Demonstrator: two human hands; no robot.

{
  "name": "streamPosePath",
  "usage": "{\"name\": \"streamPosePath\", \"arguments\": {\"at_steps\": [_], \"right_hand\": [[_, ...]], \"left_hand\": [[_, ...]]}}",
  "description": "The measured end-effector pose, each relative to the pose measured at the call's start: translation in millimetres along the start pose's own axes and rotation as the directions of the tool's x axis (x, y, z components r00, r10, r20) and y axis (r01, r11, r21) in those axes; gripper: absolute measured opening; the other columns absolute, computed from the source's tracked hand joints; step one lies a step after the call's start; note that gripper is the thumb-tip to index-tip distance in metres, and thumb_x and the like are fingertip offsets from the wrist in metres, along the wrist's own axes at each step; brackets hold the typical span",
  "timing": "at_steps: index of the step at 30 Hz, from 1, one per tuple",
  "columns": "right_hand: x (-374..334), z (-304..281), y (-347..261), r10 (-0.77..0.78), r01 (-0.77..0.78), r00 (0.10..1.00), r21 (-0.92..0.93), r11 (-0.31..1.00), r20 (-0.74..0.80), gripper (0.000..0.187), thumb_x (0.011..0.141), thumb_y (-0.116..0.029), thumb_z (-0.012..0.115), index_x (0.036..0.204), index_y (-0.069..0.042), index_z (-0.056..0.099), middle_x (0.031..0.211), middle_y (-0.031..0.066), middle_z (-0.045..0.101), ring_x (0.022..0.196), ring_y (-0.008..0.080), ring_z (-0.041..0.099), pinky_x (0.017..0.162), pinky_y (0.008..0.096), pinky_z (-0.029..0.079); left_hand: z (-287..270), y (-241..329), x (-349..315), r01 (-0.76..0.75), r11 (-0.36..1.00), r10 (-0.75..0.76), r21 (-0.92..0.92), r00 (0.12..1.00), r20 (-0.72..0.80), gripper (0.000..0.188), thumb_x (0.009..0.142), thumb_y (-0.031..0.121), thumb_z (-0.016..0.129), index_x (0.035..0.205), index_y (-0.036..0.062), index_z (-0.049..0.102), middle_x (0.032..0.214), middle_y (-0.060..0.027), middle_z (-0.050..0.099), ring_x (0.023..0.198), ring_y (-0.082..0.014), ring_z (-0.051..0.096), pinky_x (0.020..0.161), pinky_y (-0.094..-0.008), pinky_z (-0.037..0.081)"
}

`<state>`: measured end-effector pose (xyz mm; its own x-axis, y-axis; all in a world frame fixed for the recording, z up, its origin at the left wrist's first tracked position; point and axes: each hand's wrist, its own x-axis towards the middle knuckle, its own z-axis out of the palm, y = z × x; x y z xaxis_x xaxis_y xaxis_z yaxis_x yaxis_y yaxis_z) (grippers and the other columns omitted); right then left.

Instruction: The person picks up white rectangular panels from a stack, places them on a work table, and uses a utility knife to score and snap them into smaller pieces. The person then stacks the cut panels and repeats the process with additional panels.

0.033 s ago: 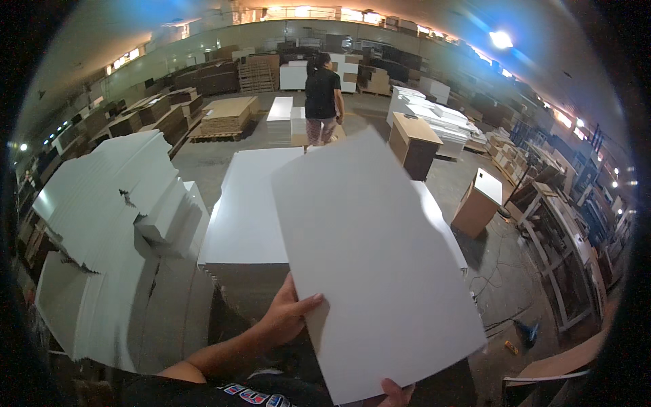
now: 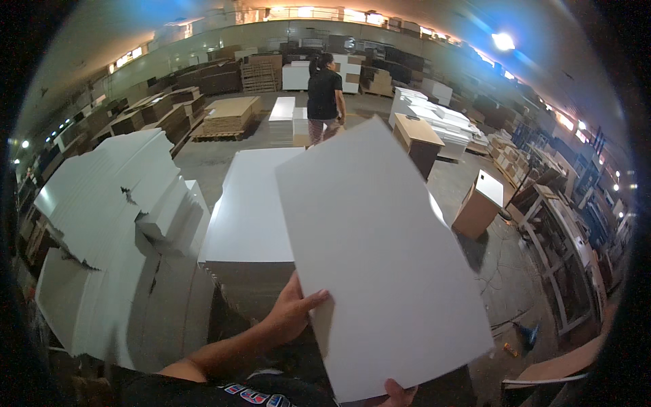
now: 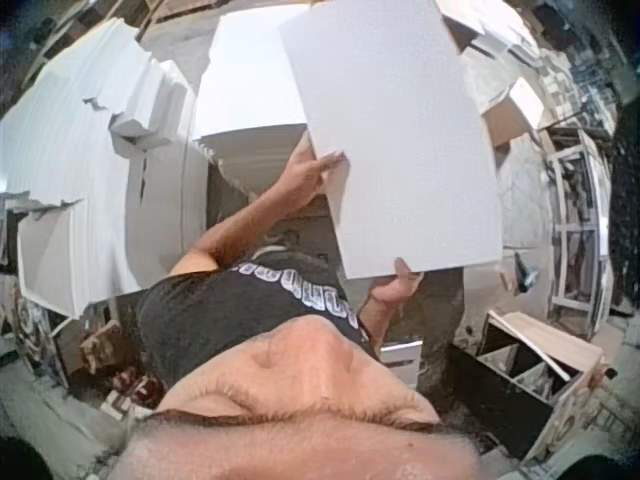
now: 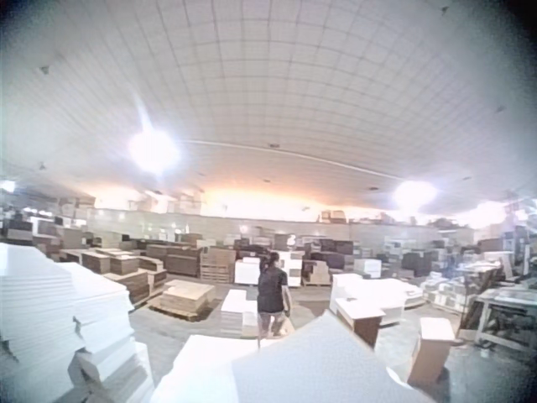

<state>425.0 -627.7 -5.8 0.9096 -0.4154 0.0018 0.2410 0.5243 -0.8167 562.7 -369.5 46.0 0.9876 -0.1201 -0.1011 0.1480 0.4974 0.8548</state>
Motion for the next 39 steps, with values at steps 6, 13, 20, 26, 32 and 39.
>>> {"name": "streamPosePath", "arguments": {"at_steps": [6, 13, 20, 26, 32, 39], "right_hand": [[45, -44, -52, -0.256, 0.22, 0.859, -0.131, 0.967, -0.444, 0.042, 0.09, -0.016, 0.088, 0.12, 0.013, 0.079, 0.128, 0.0304, 0.078, 0.114, 0.0416, 0.075, 0.104, 0.0601, 0.062], [63, -26, -103, -0.665, 0.826, 0.499, -0.537, 0.17, 0.556, 0.034, 0.104, -0.02, 0.083, 0.127, 0.005, 0.078, 0.121, 0.0293, 0.083, 0.117, 0.0416, 0.08, 0.102, 0.0515, 0.063], [105, 63, -135, -0.24, 0.97, 0.12, -0.166, -0.18, 0.963, 0.029, 0.107, -0.021, 0.082, 0.135, -0.016, 0.074, 0.117, 0.0199, 0.087, 0.111, 0.0364, 0.087, 0.09, 0.0477, 0.07], [138, 113, -97, -0.244, 0.974, 0.07, -0.119, -0.194, 0.967, 0.03, 0.107, -0.013, 0.079, 0.136, -0.018, 0.076, 0.115, 0.0149, 0.089, 0.109, 0.0314, 0.088, 0.089, 0.045, 0.071], [173, 147, -58, -0.203, 0.955, 0.099, -0.151, -0.257, 0.974, 0.03, 0.106, -0.004, 0.075, 0.13, -0.021, 0.081, 0.12, 0.0137, 0.088, 0.111, 0.0369, 0.087, 0.094, 0.0514, 0.071], [229, 170, -21, -0.158, 0.951, 0.061, -0.106, -0.292, 0.985, 0.039, 0.1, -0.001, 0.07, 0.134, -0.017, 0.082, 0.128, 0.0143, 0.086, 0.118, 0.0397, 0.084, 0.099, 0.0539, 0.069]], "left_hand": [[76, -6, 53, -0.133, 0.974, 0.13, 0.186, 0.991, 0.027, 0.102, 0.11, 0.044, 0.081, 0.175, 0.002, 0.016, 0.169, -0.0246, 0.043, 0.16, -0.0357, 0.043, 0.131, -0.0524, 0.038], [121, 26, 73, -0.132, 0.987, 0.15, -0.097, 0.966, 0.212, 0.078, 0.118, 0.056, 0.06, 0.171, 0.0051, 0.035, 0.165, -0.0168, 0.051, 0.147, -0.0297, 0.055, 0.121, -0.0492, 0.047], [53, 54, 56, -0.124, 0.873, 0.203, -0.471, 0.972, 0.12, 0.104, 0.113, 0.087, 0.015, 0.18, 0.0075, 0.029, 0.167, -0.0265, 0.052, 0.153, -0.0422, 0.058, 0.123, -0.0567, 0.055], [6, 71, 88, -0.078, 0.847, 0.131, -0.526, 0.989, 0.065, 0.101, 0.116, 0.081, 0.006, 0.179, 0.0054, 0.029, 0.167, -0.0268, 0.052, 0.154, -0.0438, 0.057, 0.125, -0.0579, 0.053], [-34, 64, 124, -0.097, 0.817, 0.167, -0.568, 0.983, 0.073, 0.092, 0.12, 0.075, 0.016, 0.17, 0.003, 0.044, 0.152, -0.0206, 0.065, 0.138, -0.0334, 0.069, 0.114, -0.0498, 0.059], [-68, 25, 125, 0.166, 0.649, 0.455, -0.742, 0.697, 0.554, 0.076, 0.12, 0.066, 0.041, 0.159, 0.0024, 0.056, 0.141, -0.0109, 0.073, 0.125, -0.0226, 0.072, 0.105, -0.0426, 0.061]]}}
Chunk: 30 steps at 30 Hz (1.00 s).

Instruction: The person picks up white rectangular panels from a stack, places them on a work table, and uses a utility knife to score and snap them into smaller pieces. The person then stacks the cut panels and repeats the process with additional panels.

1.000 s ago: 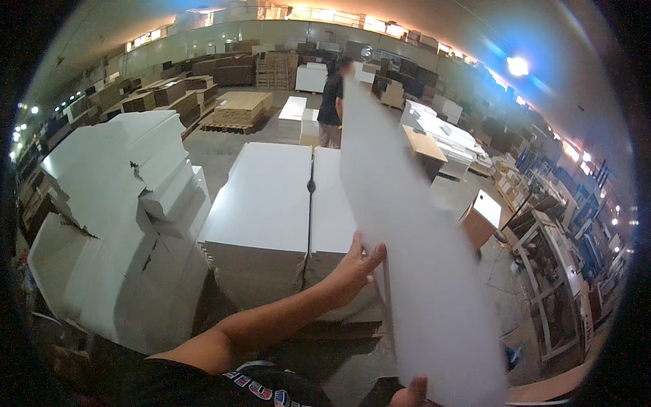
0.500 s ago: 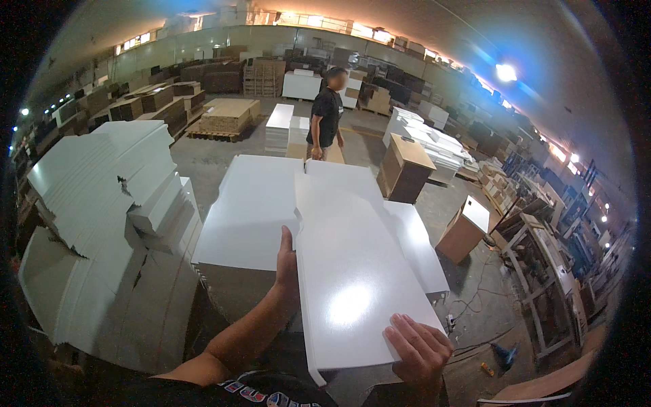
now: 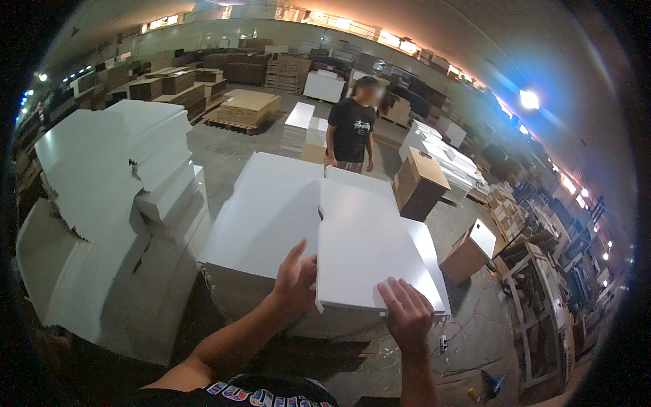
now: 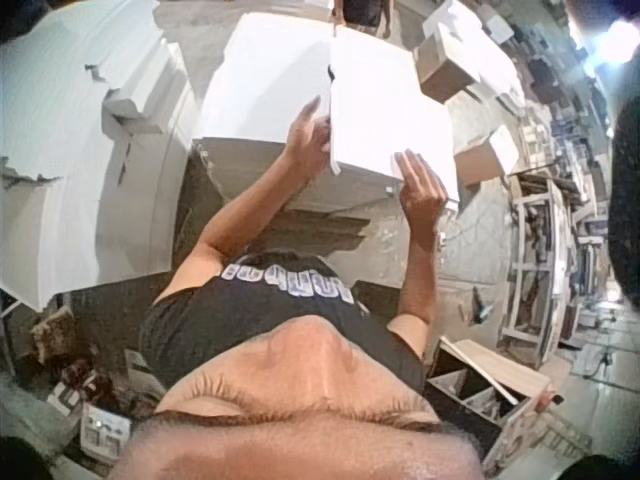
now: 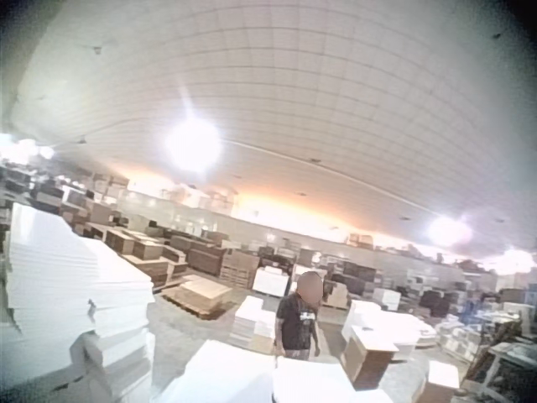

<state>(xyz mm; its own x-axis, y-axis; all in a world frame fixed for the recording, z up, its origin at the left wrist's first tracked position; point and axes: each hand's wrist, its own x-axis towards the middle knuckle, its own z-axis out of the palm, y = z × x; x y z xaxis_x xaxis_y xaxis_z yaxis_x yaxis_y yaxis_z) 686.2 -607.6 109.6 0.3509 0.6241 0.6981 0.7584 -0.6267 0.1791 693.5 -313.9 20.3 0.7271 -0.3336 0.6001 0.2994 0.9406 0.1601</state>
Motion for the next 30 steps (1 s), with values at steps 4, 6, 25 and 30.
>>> {"name": "streamPosePath", "arguments": {"at_steps": [4, 6, 25, 30], "right_hand": [[4, 32, 25, -0.015, 0.015, 0.999, 0.006, 1.0, -0.047, 0.034, 0.107, -0.007, 0.065, 0.134, -0.016, 0.082, 0.129, 0.0166, 0.085, 0.118, 0.0409, 0.084, 0.1, 0.055, 0.068], [0, 43, 34, -0.015, 0.016, 0.999, 0.03, 0.999, -0.041, 0.034, 0.109, -0.006, 0.063, 0.135, -0.016, 0.082, 0.131, 0.0175, 0.085, 0.12, 0.0408, 0.083, 0.101, 0.0558, 0.067], [-11, 83, 52, 0.006, -0.006, 1.0, 0.071, 0.997, 0.008, 0.048, 0.101, 0.006, 0.062, 0.139, -0.014, 0.083, 0.137, 0.0182, 0.083, 0.126, 0.0424, 0.08, 0.109, 0.0581, 0.064], [-33, 85, 58, 0.057, -0.104, 0.957, 0.152, 0.983, 0.285, 0.055, 0.099, 0.0, 0.075, 0.152, -0.016, 0.075, 0.156, 0.018, 0.072, 0.147, 0.0425, 0.067, 0.124, 0.0615, 0.052]], "left_hand": [[29, -19, -13, 0.027, 0.921, 0.21, 0.388, 0.805, -0.555, 0.083, 0.115, 0.066, 0.057, 0.16, -0.0031, 0.055, 0.14, -0.0141, 0.072, 0.129, -0.0225, 0.07, 0.106, -0.0345, 0.06], [44, -23, -12, 0.069, 0.882, 0.223, 0.465, 0.81, -0.543, 0.086, 0.112, 0.06, 0.065, 0.165, -0.0053, 0.049, 0.145, -0.0158, 0.069, 0.132, -0.0253, 0.069, 0.109, -0.0363, 0.06], [48, -39, 3, 0.407, 0.534, 0.414, 0.741, 0.638, -0.649, 0.05, 0.113, 0.032, 0.073, 0.153, 0.0031, 0.065, 0.133, -0.0069, 0.074, 0.12, -0.0172, 0.069, 0.105, -0.0324, 0.057], [80, -38, -46, 0.721, -0.075, 0.685, 0.689, 0.54, -0.49, 0.06, 0.107, 0.037, 0.082, 0.15, -0.0035, 0.071, 0.162, -0.0323, 0.064, 0.156, -0.0386, 0.06, 0.123, -0.0534, 0.053]]}}
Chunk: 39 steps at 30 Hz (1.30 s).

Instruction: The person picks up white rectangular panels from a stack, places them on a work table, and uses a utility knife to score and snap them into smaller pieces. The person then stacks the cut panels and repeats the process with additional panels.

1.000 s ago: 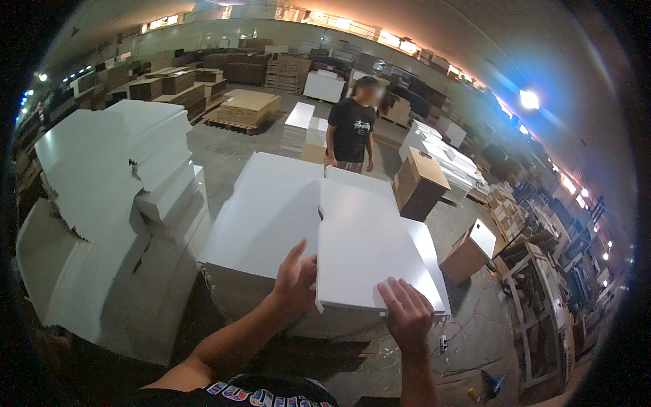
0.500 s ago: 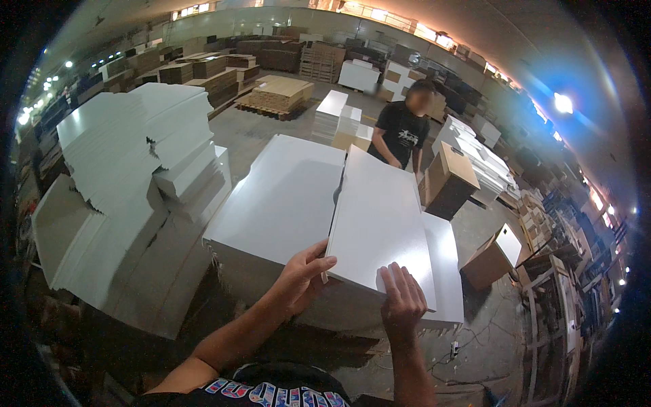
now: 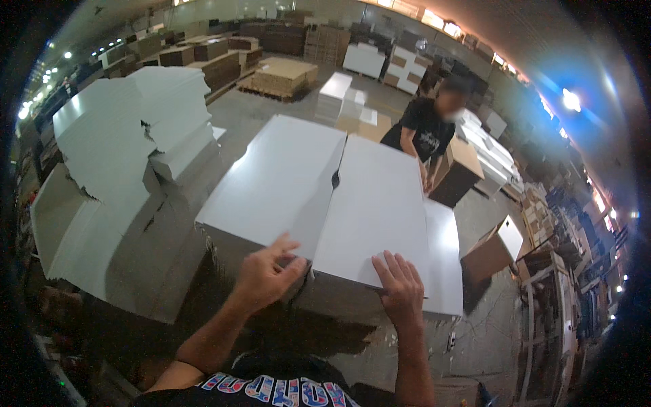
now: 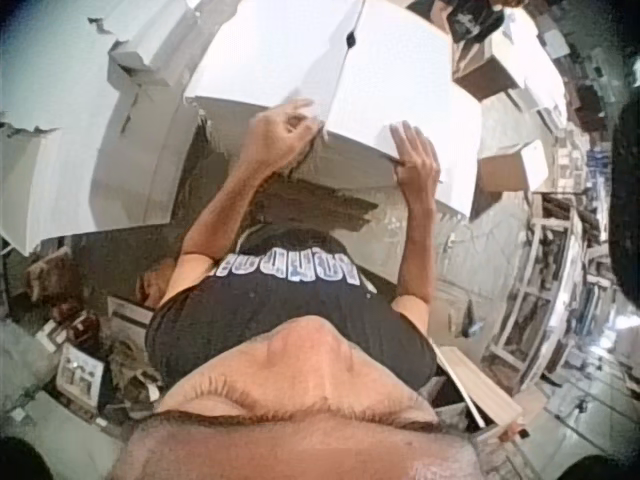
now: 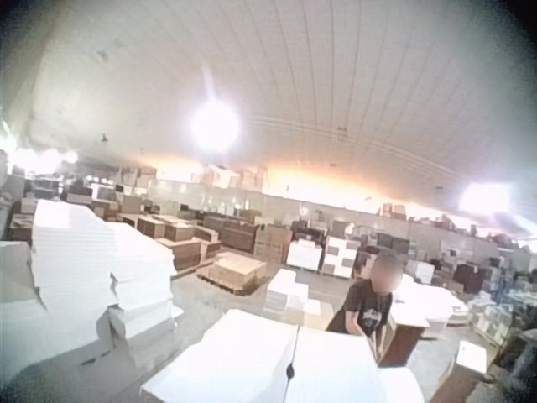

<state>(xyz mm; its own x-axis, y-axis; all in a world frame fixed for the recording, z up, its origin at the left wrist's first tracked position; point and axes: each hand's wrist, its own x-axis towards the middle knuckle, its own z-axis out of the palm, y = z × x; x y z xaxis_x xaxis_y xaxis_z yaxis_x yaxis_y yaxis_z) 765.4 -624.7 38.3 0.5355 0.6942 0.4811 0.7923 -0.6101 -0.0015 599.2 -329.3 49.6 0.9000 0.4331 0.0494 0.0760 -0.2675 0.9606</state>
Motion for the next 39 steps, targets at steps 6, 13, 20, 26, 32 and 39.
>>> {"name": "streamPosePath", "arguments": {"at_steps": [6, 13, 20, 26, 32, 39], "right_hand": [[-39, 15, 14, 0.084, -0.088, 0.985, 0.019, 0.996, 0.148, 0.072, 0.096, -0.01, 0.086, 0.164, -0.023, 0.065, 0.174, 0.0133, 0.058, 0.163, 0.0415, 0.05, 0.134, 0.0642, 0.038], [-52, 46, 17, 0.08, -0.086, 0.995, -0.1, 0.991, -0.062, 0.066, 0.099, -0.002, 0.072, 0.16, -0.029, 0.071, 0.168, 0.0153, 0.065, 0.154, 0.0479, 0.06, 0.13, 0.0726, 0.04], [-47, 46, 28, 0.107, -0.107, 0.993, 0.001, 0.994, -0.042, 0.062, 0.1, -0.007, 0.078, 0.158, -0.029, 0.073, 0.169, 0.0115, 0.064, 0.16, 0.0439, 0.054, 0.135, 0.0703, 0.033], [-42, 50, 34, 0.104, -0.103, 0.994, 0.035, 0.994, -0.031, 0.063, 0.098, -0.009, 0.084, 0.157, -0.027, 0.073, 0.17, 0.0095, 0.064, 0.162, 0.0409, 0.053, 0.136, 0.0676, 0.03], [-35, 54, 43, 0.1, -0.1, 0.995, 0.041, 0.994, -0.012, 0.065, 0.097, -0.009, 0.085, 0.158, -0.028, 0.073, 0.171, 0.0091, 0.063, 0.163, 0.0402, 0.051, 0.136, 0.0683, 0.031], [-34, 58, 48, 0.084, -0.082, 0.996, 0.042, 0.996, -0.044, 0.066, 0.095, -0.004, 0.085, 0.157, -0.026, 0.074, 0.17, 0.0082, 0.064, 0.162, 0.039, 0.053, 0.137, 0.0625, 0.032]], "left_hand": [[12, -16, -9, -0.433, 0.789, 0.471, 0.436, 0.882, 0.025, 0.065, 0.099, 0.041, 0.09, 0.146, -0.0001, 0.075, 0.163, -0.0321, 0.063, 0.158, -0.0476, 0.056, 0.129, -0.0582, 0.048], [80, -24, 21, -0.516, 0.539, 0.526, 0.666, 0.824, 0.213, 0.058, 0.098, 0.032, 0.091, 0.143, 0.0009, 0.074, 0.156, -0.0363, 0.066, 0.147, -0.0504, 0.065, 0.128, -0.0566, 0.05], [96, -35, 31, -0.515, 0.508, 0.594, 0.691, 0.79, 0.152, 0.049, 0.097, 0.024, 0.087, 0.137, -0.0005, 0.074, 0.151, -0.0289, 0.071, 0.139, -0.0455, 0.069, 0.124, -0.0516, 0.052], [99, -48, 36, -0.523, 0.53, 0.638, 0.668, 0.765, 0.093, 0.047, 0.097, 0.023, 0.086, 0.136, -0.0015, 0.074, 0.148, -0.0246, 0.074, 0.138, -0.0438, 0.07, 0.124, -0.0513, 0.053], [106, -50, 43, -0.509, 0.517, 0.671, 0.688, 0.74, 0.043, 0.042, 0.097, 0.02, 0.086, 0.131, -0.0011, 0.078, 0.146, -0.0237, 0.075, 0.134, -0.042, 0.073, 0.121, -0.0491, 0.056], [112, -58, 43, -0.477, 0.476, 0.709, 0.739, 0.705, -0.001, 0.037, 0.098, 0.023, 0.086, 0.128, 0.0013, 0.079, 0.143, -0.0198, 0.078, 0.134, -0.0382, 0.075, 0.119, -0.0469, 0.059]]}}
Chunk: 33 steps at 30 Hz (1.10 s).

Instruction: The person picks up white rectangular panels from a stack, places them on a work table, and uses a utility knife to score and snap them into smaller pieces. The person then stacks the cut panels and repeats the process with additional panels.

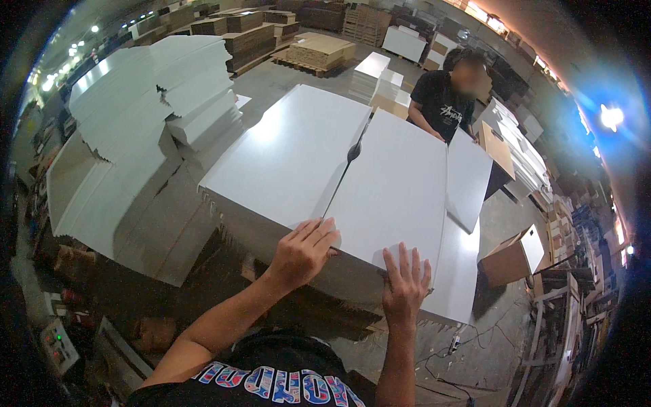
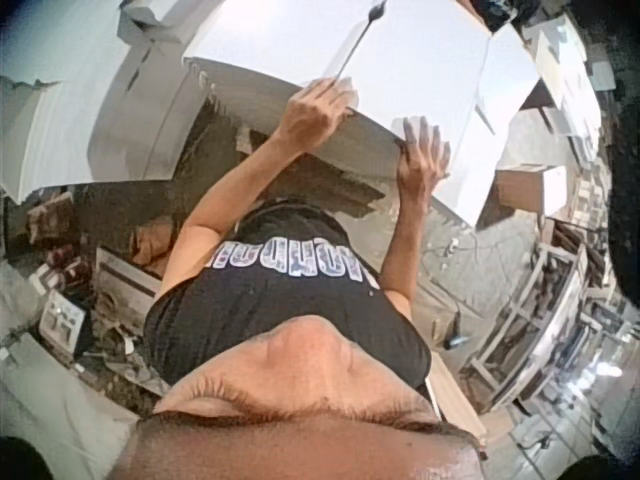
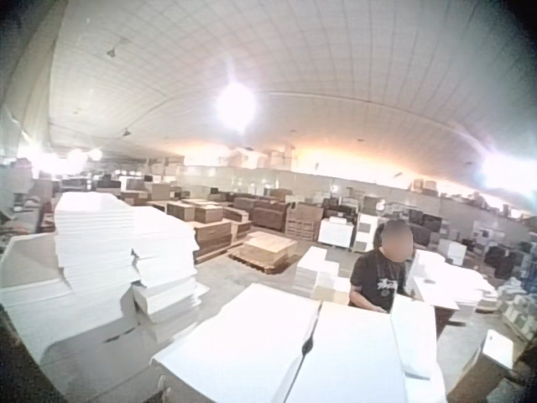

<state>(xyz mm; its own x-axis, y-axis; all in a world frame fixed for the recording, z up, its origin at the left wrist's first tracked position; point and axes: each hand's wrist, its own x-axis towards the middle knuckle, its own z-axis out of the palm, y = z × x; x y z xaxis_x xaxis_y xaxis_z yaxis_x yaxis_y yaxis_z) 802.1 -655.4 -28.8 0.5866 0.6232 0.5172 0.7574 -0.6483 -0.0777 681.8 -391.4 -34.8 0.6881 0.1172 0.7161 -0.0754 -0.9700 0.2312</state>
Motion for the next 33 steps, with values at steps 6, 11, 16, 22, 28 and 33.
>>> {"name": "streamPosePath", "arguments": {"at_steps": [6, 11, 16, 22, 28, 33], "right_hand": [[5, 0, 1, -0.008, 0.008, 1.0, 0.037, 0.999, -0.023, 0.062, 0.096, -0.005, 0.085, 0.154, -0.026, 0.077, 0.169, 0.0083, 0.066, 0.162, 0.0373, 0.054, 0.137, 0.0597, 0.033], [3, -4, 3, 0.025, -0.026, 0.999, 0.048, 0.998, 0.033, 0.06, 0.097, -0.004, 0.081, 0.153, -0.025, 0.077, 0.169, 0.0087, 0.066, 0.163, 0.0365, 0.053, 0.138, 0.0585, 0.032], [-1, 7, 13, 0.024, -0.026, 0.998, 0.041, 0.999, 0.054, 0.06, 0.096, -0.009, 0.082, 0.155, -0.024, 0.077, 0.17, 0.0089, 0.065, 0.165, 0.0371, 0.052, 0.139, 0.0597, 0.031], [5, 3, -18, 0.076, -0.077, 0.997, 0.129, 0.989, 0.014, 0.05, 0.096, 0.002, 0.068, 0.144, -0.005, 0.08, 0.16, 0.0173, 0.072, 0.156, 0.0409, 0.06, 0.135, 0.0561, 0.034], [29, -52, -128, 0.136, -0.137, 0.99, -0.023, 0.99, -0.033, 0.041, 0.102, 0.001, 0.069, 0.139, -0.009, 0.084, 0.144, 0.0155, 0.081, 0.141, 0.0379, 0.071, 0.119, 0.0523, 0.054], [92, -43, -265, -0.123, 0.228, 0.961, 0.461, 0.857, -0.247, 0.039, 0.106, 0.001, 0.067, 0.142, -0.002, 0.079, 0.141, 0.0214, 0.079, 0.131, 0.0396, 0.074, 0.113, 0.0493, 0.057]], "left_hand": [[6, -2, 1, 0.016, 0.999, -0.015, 0.036, 0.999, -0.044, 0.037, 0.097, 0.026, 0.086, 0.127, 0.0043, 0.08, 0.141, -0.0141, 0.08, 0.132, -0.0344, 0.077, 0.116, -0.0457, 0.061], [4, -5, 1, 0.013, 1.0, -0.014, -0.01, 0.998, -0.062, 0.041, 0.092, 0.027, 0.088, 0.126, 0.0045, 0.081, 0.136, -0.0112, 0.082, 0.124, -0.0314, 0.079, 0.107, -0.0433, 0.063], [2, -10, 4, 0.006, 1.0, -0.007, -0.017, 1.0, -0.027, 0.029, 0.096, 0.024, 0.085, 0.119, 0.0068, 0.08, 0.125, -0.0153, 0.083, 0.112, -0.03, 0.081, 0.094, -0.0444, 0.068], [-40, -21, -25, 0.045, 0.987, -0.033, -0.155, 0.996, 0.079, 0.035, 0.105, 0.024, 0.081, 0.135, 0.0064, 0.078, 0.143, -0.0149, 0.078, 0.139, -0.0337, 0.069, 0.127, -0.0535, 0.049], [-141, -86, -123, 0.011, 0.962, -0.042, -0.274, 0.993, -0.107, 0.037, 0.109, 0.028, 0.081, 0.142, 0.0115, 0.078, 0.153, -0.0093, 0.074, 0.144, -0.032, 0.066, 0.133, -0.0576, 0.042], [-250, -144, -203, 0.266, 0.957, -0.28, -0.111, 0.949, -0.142, 0.029, 0.108, 0.026, 0.082, 0.134, 0.0136, 0.083, 0.145, -0.0064, 0.079, 0.14, -0.0305, 0.07, 0.128, -0.0578, 0.048]]}}
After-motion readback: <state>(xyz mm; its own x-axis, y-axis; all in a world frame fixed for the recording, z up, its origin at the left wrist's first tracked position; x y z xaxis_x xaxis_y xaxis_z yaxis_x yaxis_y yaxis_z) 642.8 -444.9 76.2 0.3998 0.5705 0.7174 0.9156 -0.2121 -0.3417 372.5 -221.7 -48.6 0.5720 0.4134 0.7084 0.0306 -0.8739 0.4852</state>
